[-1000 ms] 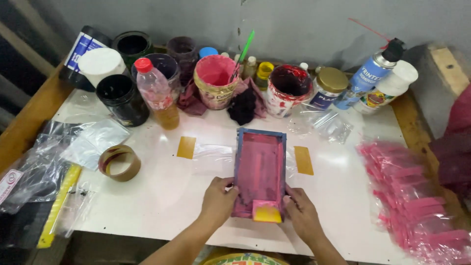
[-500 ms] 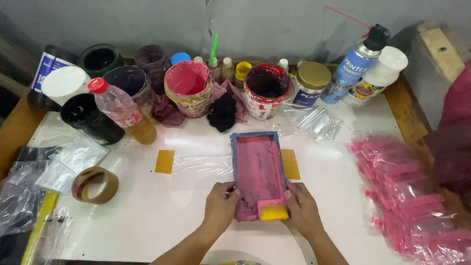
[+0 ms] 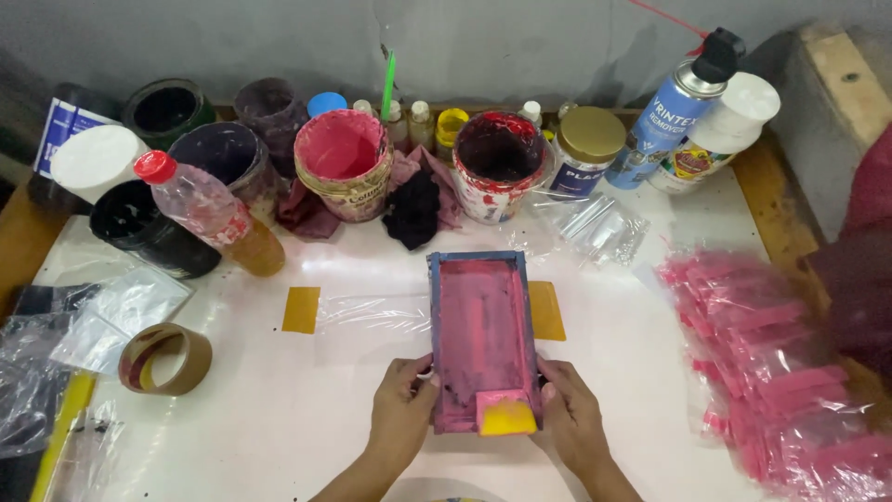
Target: The person wipes a white table surface with a black cloth. They then place a clear plastic sheet on the table and smooth it out with their hands. Finally, they position a rectangular pink ink tray on the plastic sheet.
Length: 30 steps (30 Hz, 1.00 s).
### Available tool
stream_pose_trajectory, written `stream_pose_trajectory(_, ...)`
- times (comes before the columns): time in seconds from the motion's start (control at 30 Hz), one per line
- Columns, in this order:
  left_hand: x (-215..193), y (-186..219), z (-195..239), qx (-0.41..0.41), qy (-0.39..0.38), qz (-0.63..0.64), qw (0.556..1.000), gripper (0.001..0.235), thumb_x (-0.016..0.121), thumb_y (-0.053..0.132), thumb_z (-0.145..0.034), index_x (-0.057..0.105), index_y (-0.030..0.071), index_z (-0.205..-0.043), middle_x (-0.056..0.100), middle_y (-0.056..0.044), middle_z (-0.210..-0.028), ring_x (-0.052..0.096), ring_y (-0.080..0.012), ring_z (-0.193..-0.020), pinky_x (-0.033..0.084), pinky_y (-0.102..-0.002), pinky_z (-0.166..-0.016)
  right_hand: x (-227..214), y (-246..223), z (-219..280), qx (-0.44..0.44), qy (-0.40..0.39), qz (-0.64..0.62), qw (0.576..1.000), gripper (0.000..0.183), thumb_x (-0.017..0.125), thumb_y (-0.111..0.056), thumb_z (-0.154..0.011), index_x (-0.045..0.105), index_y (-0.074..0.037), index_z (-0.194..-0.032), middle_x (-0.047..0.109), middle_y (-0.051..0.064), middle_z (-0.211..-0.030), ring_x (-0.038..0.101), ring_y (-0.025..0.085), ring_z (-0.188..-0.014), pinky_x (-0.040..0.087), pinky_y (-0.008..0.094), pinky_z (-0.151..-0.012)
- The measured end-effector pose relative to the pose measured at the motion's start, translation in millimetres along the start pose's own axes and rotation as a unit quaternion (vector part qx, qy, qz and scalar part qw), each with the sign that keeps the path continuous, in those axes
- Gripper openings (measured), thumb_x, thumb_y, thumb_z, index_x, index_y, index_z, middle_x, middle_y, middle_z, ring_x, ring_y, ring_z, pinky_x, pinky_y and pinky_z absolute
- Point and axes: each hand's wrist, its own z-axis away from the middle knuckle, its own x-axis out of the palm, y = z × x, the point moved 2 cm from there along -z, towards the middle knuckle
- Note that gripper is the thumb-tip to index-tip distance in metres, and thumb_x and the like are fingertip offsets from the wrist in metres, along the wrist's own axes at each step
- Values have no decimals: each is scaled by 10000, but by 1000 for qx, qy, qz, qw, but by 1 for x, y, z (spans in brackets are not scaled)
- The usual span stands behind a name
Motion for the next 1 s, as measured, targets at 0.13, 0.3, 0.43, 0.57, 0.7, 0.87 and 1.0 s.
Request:
stream_pose_trajectory(0.13, -18, 26, 15, -59, 32, 43, 997, 351, 687, 172, -910, 774, 120, -1247, 745, -39, -1054, 635, -148, -847, 599, -306, -713, 8, 0, 5, -131, -28, -15, 991, 509, 493, -282, -1000, 605, -27, -1426, 633, 120, -1254, 646, 210, -1151, 539, 323, -959)
stream_pose_trajectory(0.3, -33, 27, 19, -103, 47, 64, 991, 217, 733, 142, -895, 763, 44, -1086, 619, -95, -759, 579, -210, -636, 571, -368, -479, 17, -10, 7, -116, -64, 12, 991, 512, 505, -332, -987, 638, -60, -1400, 636, 107, -1309, 652, 198, -1151, 540, 310, -959)
stream_pose_trajectory(0.43, -37, 18, 10, -77, 66, 38, 994, 195, 781, 186, -850, 779, 72, -1008, 662, -41, -778, 561, -143, -728, 487, -270, -678, 21, -15, 7, -90, -78, -4, 993, 614, 507, -468, -959, 627, -86, -1425, 638, 104, -1298, 641, 201, -1183, 537, 313, -980)
stream_pose_trajectory(0.57, -39, 29, 12, -114, 54, 60, 990, 296, 763, 174, -868, 759, 60, -1141, 696, -64, -885, 623, -173, -800, 538, -288, -716, 22, -15, 7, -48, -89, 11, 995, 575, 477, -439, -962, 623, -145, -1434, 637, 87, -1319, 641, 195, -1214, 587, 320, -961)
stream_pose_trajectory(0.7, -40, 27, 11, -115, 51, 33, 992, 245, 792, 156, -832, 758, 56, -1054, 693, -55, -832, 622, -168, -736, 533, -281, -714, 23, -11, 7, -91, -87, 13, 992, 535, 494, -405, -983, 639, -118, -1411, 648, 103, -1308, 651, 208, -1198, 564, 324, -991)
stream_pose_trajectory(0.87, -44, 38, 15, -110, 46, -13, 993, 236, 747, 187, -858, 754, 79, -1068, 702, -37, -877, 614, -158, -777, 536, -272, -737, 23, -18, 6, -37, -87, 45, 995, 576, 486, -446, -949, 644, -146, -1415, 649, 83, -1312, 656, 198, -1197, 598, 322, -963)
stream_pose_trajectory(1.0, -47, 37, 14, -96, 40, -35, 994, 228, 736, 232, -880, 752, 112, -1074, 706, -10, -886, 595, -134, -770, 526, -261, -736, 25, -20, 6, -44, -78, 53, 995, 575, 477, -438, -953, 655, -132, -1406, 660, 87, -1298, 658, 207, -1188, 562, 337, -992)
